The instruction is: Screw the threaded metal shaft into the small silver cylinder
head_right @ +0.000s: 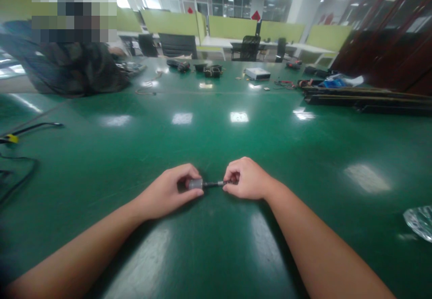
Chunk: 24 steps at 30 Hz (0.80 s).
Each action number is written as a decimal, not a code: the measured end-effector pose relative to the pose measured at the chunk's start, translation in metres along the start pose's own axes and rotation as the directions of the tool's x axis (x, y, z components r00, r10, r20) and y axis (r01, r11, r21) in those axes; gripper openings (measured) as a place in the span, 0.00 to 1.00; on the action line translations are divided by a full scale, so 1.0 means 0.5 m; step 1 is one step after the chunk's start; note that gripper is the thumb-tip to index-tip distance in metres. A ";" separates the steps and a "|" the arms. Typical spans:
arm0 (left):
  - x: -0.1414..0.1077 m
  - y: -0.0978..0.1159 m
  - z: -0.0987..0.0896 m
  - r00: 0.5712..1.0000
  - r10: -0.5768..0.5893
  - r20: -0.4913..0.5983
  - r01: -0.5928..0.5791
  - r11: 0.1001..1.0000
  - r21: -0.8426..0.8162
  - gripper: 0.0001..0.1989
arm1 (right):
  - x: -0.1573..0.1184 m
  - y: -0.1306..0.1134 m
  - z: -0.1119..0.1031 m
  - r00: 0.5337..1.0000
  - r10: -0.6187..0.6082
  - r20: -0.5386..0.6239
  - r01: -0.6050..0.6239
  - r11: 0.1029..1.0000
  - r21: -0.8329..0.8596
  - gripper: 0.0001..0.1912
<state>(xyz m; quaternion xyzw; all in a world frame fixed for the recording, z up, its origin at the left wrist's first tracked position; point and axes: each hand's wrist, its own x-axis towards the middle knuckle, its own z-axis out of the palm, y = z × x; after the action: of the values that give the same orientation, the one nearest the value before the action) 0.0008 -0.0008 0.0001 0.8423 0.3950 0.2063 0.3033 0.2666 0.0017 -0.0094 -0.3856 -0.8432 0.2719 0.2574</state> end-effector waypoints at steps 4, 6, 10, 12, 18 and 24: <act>0.001 -0.001 0.000 1.000 0.014 0.005 -0.014 1.000 -0.010 0.11 | 0.003 -0.003 0.005 1.000 -0.003 -0.010 0.003 1.000 0.013 0.02; 0.001 -0.002 0.001 1.000 0.012 0.005 -0.012 1.000 -0.001 0.11 | 0.005 -0.007 0.009 1.000 -0.008 -0.017 0.008 1.000 0.004 0.02; 0.000 -0.004 0.002 1.000 0.003 0.008 -0.003 1.000 0.013 0.11 | 0.012 -0.023 0.025 0.999 -0.041 -0.031 0.041 0.999 0.001 0.05; -0.001 -0.004 0.002 1.000 0.007 0.010 -0.007 1.000 0.008 0.11 | 0.013 -0.031 0.034 0.998 -0.048 -0.030 0.049 0.998 0.025 0.09; -0.002 -0.006 0.004 1.000 0.001 0.010 -0.001 1.000 0.001 0.11 | 0.015 -0.036 0.048 0.998 0.013 -0.068 -0.010 0.999 0.046 0.09; -0.001 -0.005 0.002 1.000 0.010 0.012 -0.010 1.000 -0.009 0.13 | 0.017 -0.032 0.053 0.997 -0.056 -0.047 0.054 0.998 -0.032 0.06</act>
<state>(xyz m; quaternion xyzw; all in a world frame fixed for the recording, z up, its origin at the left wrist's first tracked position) -0.0003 -0.0005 -0.0024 0.8441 0.3880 0.2044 0.3086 0.2366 -0.0077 -0.0159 -0.3727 -0.8513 0.2424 0.2787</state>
